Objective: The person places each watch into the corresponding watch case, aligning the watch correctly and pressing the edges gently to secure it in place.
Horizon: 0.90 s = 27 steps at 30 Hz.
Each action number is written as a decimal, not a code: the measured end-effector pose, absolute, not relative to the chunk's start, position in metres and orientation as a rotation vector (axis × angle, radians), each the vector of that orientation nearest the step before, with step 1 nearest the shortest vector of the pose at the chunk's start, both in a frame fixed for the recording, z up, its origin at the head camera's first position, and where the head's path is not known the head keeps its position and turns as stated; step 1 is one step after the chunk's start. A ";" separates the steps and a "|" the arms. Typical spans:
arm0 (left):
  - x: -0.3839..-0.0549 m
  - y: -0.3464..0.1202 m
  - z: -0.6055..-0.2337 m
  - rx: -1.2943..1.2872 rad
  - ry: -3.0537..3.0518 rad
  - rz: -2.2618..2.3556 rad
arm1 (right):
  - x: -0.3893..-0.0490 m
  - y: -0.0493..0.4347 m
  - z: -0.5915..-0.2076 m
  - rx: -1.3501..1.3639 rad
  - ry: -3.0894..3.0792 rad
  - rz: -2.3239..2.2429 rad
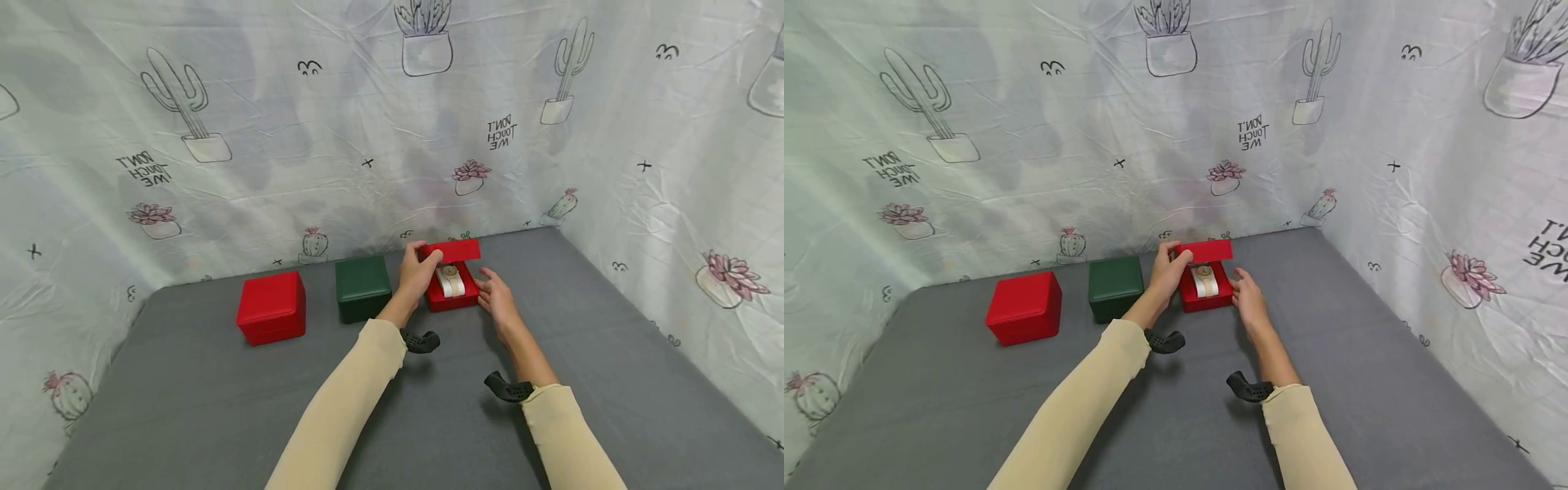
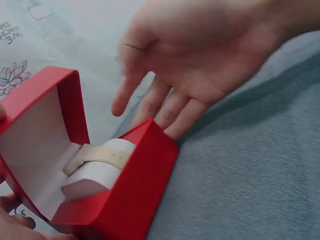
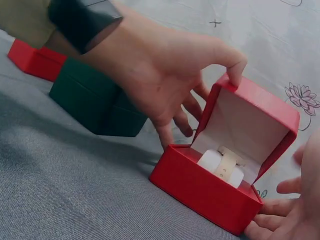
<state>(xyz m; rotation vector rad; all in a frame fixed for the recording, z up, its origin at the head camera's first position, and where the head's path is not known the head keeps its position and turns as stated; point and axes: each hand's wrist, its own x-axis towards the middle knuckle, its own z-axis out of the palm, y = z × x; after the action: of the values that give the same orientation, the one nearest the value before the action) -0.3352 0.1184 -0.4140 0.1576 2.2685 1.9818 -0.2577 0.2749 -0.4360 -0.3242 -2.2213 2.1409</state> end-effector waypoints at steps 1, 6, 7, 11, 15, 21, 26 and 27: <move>-0.334 0.118 -0.414 0.166 2.282 1.976 | -0.258 0.276 -0.435 -0.312 -2.228 2.148; -0.330 0.117 -0.421 0.236 2.376 1.881 | -0.258 0.274 -0.426 -0.305 -2.258 2.113; -0.330 0.116 -0.423 0.252 2.392 1.864 | -0.259 0.275 -0.426 -0.309 -2.257 2.101; -0.330 0.111 -0.430 0.295 2.405 1.857 | -0.267 0.275 -0.436 -0.323 -2.304 2.004; -0.327 0.107 -0.433 0.305 2.411 1.861 | -0.266 0.273 -0.439 -0.316 -2.362 1.922; -0.324 0.110 -0.434 0.305 2.446 1.829 | -0.267 0.274 -0.440 -0.322 -2.322 1.942; -0.323 0.115 -0.429 0.348 2.528 1.706 | -0.266 0.274 -0.438 -0.394 -2.310 1.853; -0.322 0.115 -0.427 0.386 2.559 1.667 | -0.265 0.274 -0.436 -0.412 -2.297 1.799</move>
<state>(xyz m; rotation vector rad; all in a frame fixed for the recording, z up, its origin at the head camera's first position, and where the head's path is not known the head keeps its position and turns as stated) -0.3220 0.1148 -0.4272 0.3859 2.5588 1.6675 -0.2654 0.2740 -0.4363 -0.4124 -2.2973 1.7991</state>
